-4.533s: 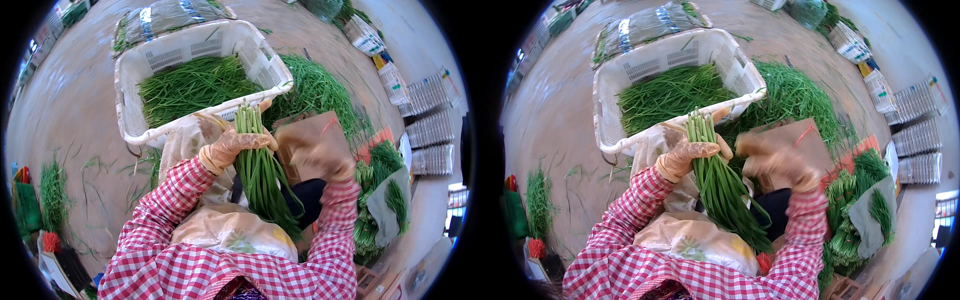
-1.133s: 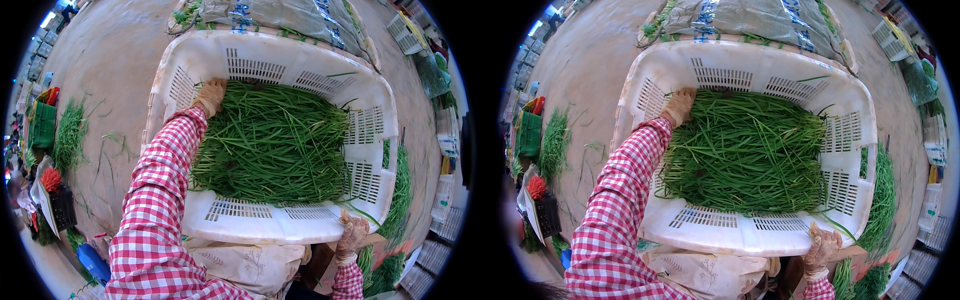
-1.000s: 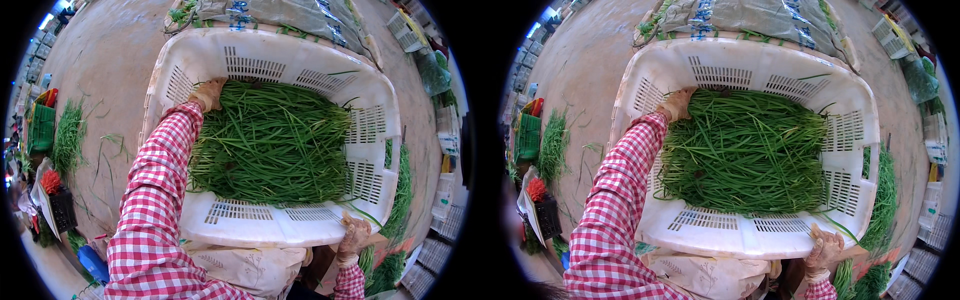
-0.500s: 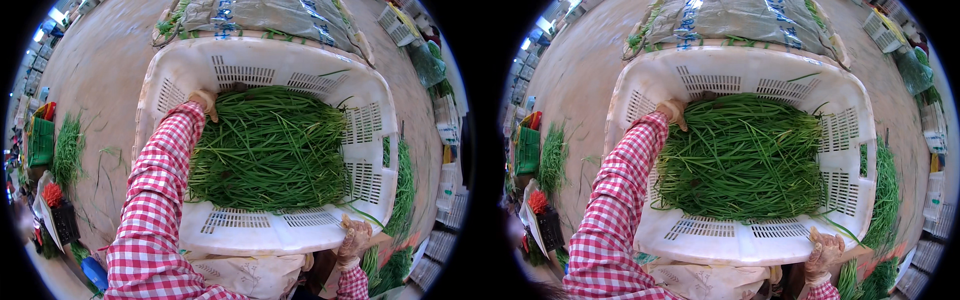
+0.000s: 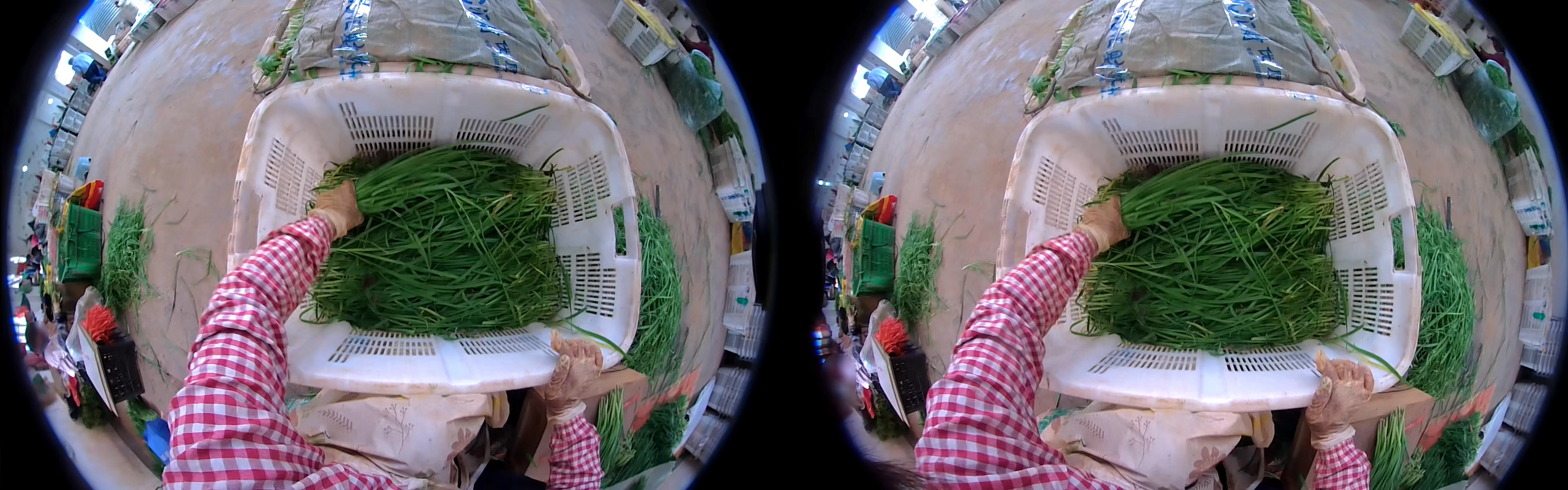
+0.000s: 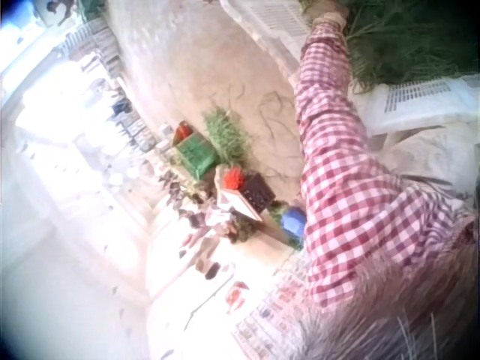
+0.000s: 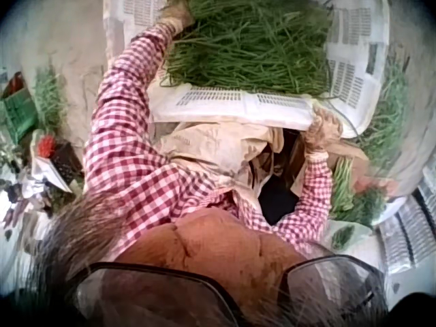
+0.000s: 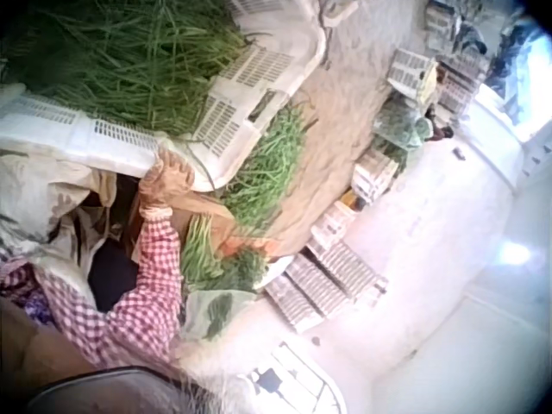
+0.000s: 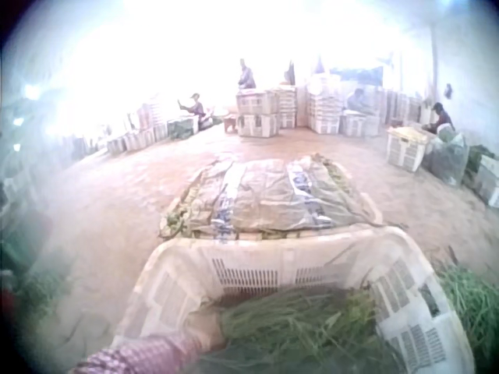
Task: The person sorts and bundles green onions, removing debris and tying them with red strings.
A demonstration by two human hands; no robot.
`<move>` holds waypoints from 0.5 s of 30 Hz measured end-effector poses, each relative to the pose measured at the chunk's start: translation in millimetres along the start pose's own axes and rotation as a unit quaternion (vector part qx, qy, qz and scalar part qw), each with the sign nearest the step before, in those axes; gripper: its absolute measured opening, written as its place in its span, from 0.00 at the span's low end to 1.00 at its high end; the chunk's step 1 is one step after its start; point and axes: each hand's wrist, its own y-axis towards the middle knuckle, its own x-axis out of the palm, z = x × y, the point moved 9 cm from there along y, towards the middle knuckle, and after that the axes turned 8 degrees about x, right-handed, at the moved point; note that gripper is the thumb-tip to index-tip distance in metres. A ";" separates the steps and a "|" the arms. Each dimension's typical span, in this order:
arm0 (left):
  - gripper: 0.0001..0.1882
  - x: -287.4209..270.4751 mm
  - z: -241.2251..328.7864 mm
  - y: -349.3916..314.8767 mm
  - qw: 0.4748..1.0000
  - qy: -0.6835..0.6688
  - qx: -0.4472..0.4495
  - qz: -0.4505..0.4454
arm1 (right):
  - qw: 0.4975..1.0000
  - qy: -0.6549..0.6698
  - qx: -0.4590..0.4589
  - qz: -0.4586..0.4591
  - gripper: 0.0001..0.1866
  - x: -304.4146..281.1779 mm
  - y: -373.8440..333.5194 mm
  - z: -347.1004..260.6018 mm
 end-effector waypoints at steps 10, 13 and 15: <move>0.22 -4.1 26.6 -116.7 0.549 -0.730 0.091 -0.396 | 0.999 -0.001 -0.014 0.033 0.20 -5.4 4.1 1.7; 0.23 -2.5 41.9 -161.1 0.442 -0.800 0.127 -0.386 | 0.999 -0.015 -0.013 0.049 0.19 -10.4 0.4 3.0; 0.24 1.5 39.6 -187.7 0.395 -0.819 0.166 -0.382 | 0.999 -0.006 -0.021 0.046 0.18 -8.7 3.0 -4.7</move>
